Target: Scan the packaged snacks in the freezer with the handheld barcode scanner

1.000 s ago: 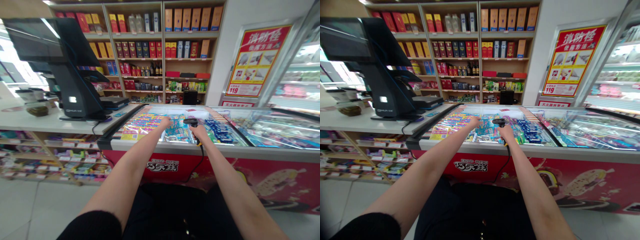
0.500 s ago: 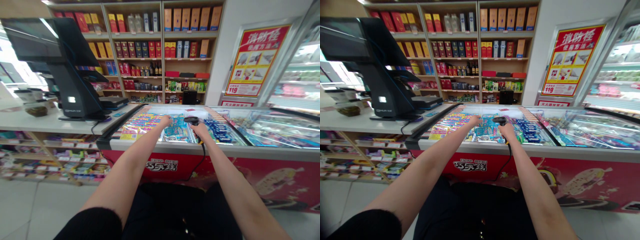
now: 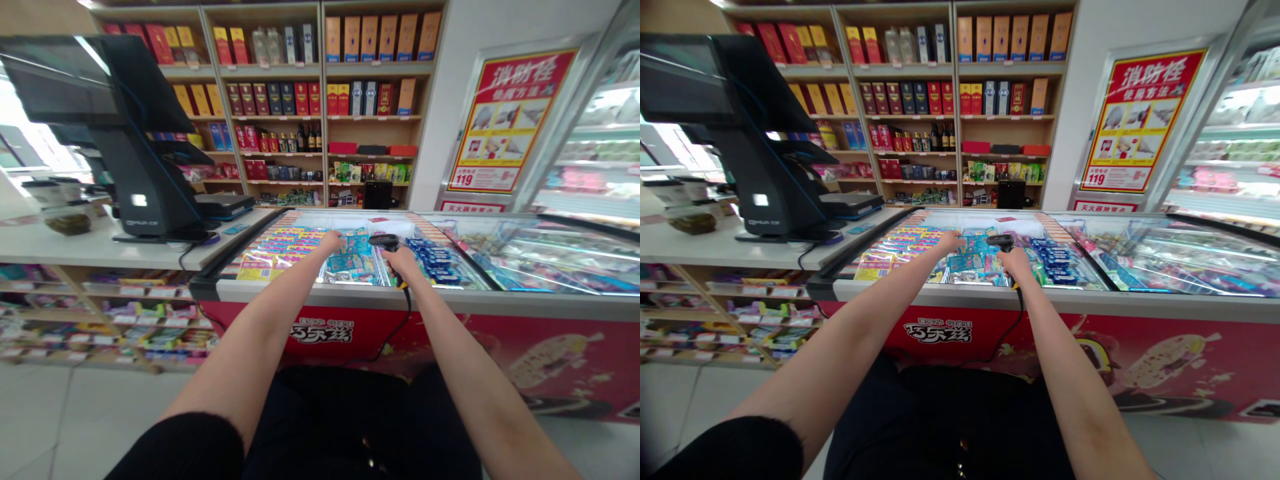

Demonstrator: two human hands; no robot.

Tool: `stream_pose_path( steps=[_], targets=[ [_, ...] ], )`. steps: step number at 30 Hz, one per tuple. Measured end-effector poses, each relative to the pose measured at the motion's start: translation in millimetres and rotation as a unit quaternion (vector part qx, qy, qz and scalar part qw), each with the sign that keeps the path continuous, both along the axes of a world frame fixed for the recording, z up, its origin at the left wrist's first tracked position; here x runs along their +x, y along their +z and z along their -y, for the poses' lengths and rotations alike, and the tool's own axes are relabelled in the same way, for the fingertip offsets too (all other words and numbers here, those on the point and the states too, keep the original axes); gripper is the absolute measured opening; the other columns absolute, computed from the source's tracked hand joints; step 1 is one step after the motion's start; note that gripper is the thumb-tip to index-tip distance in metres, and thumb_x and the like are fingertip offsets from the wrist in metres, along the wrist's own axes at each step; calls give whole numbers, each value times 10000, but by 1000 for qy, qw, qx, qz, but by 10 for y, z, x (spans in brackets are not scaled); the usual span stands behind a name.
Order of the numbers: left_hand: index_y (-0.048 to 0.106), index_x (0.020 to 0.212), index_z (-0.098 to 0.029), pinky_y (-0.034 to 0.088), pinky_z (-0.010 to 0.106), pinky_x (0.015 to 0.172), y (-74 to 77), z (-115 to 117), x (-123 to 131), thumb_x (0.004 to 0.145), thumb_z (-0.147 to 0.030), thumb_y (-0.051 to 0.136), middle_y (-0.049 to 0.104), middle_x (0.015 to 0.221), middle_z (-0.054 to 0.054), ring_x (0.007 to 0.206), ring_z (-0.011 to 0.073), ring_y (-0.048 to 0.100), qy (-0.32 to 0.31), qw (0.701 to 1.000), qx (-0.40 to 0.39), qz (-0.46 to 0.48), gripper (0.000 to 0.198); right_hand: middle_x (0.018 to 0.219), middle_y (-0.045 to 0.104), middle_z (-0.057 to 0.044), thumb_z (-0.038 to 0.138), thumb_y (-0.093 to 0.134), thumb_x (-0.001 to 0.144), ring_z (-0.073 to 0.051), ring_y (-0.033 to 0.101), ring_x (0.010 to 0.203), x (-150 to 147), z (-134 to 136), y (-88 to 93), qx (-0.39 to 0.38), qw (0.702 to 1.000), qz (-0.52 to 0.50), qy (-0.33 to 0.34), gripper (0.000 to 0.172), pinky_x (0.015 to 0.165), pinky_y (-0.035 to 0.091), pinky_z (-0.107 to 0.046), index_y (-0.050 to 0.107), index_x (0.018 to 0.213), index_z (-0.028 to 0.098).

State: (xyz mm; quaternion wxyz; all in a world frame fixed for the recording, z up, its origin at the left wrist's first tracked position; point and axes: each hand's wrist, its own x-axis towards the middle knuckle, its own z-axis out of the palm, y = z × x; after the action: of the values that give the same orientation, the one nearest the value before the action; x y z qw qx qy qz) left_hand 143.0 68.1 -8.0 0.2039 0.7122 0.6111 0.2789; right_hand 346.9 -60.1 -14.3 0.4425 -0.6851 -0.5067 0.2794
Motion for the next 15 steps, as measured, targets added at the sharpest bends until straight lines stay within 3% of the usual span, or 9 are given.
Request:
stream_pose_path(
  steps=[7, 15],
  targets=[
    [740, 1111, -149, 567, 201, 611, 71, 139, 314, 824, -196, 661, 751, 940, 64, 769, 185, 729, -4, 999, -31, 30, 302, 422, 511, -4, 215, 664, 818, -133, 471, 338, 278, 87, 15, -8, 999, -15, -28, 237, 384, 424, -252, 563, 608, 174],
    [646, 1297, -105, 590, 204, 651, 90, 307, 962, 874, -164, 651, 724, 1121, 124, 897, 191, 715, -52, 991, -84, 85, 428, 443, 527, -13, 233, 668, 825, -139, 501, 368, 800, 169, 1, 6, 995, -38, -90, 248, 379, 436, -255, 563, 610, 171]
  ],
)
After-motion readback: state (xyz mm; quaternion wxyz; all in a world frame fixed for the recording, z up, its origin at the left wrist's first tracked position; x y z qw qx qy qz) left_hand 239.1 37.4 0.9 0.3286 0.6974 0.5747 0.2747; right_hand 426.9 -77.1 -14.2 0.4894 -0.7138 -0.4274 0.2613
